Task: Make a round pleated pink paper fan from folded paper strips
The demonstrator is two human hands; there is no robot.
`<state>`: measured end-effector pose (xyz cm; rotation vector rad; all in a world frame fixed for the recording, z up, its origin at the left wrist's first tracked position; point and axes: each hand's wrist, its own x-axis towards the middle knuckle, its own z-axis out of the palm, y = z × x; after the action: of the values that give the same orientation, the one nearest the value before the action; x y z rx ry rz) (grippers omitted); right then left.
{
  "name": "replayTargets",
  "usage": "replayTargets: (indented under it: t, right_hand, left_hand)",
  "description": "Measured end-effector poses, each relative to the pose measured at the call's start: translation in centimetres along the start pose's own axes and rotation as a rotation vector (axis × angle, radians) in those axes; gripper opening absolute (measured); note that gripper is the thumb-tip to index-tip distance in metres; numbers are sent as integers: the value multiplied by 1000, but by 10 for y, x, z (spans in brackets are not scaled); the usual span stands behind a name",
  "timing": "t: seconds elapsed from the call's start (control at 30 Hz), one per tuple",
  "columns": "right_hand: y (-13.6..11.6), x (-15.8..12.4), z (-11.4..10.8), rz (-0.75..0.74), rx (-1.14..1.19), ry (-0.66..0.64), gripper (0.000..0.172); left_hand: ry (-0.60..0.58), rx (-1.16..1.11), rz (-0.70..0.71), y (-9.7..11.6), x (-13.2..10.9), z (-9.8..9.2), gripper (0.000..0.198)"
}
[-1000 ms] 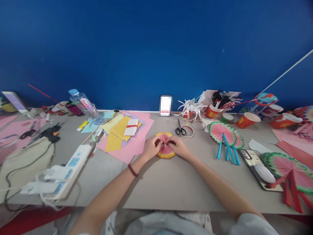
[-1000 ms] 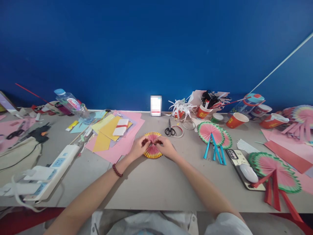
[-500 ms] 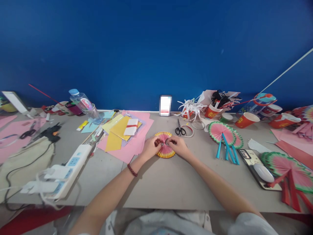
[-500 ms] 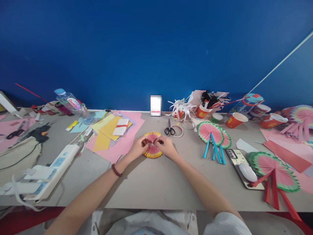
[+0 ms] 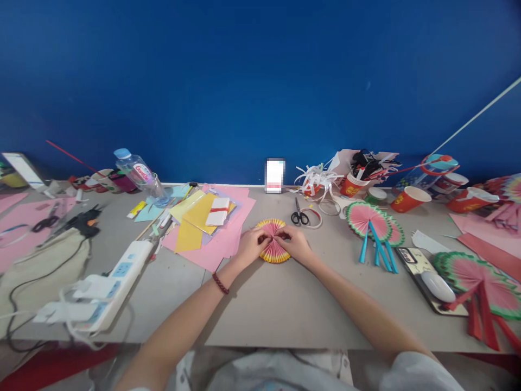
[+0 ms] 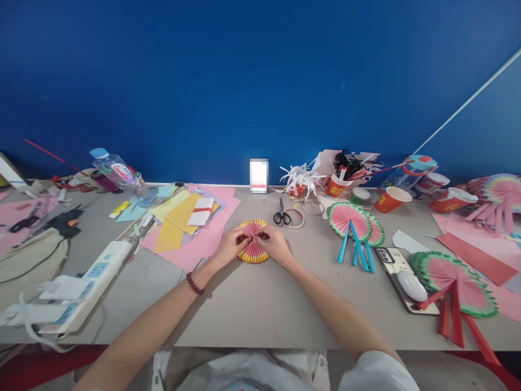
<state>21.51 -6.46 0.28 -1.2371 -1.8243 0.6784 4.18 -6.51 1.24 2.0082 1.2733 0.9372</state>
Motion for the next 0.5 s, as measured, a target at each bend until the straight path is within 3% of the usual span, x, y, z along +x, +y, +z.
replayTargets:
  t: [0.5]
  right_hand:
    - [-9, -3, -1, 20, -133, -10, 8]
  left_hand:
    - [-7, 12, 35, 2, 0, -3, 6]
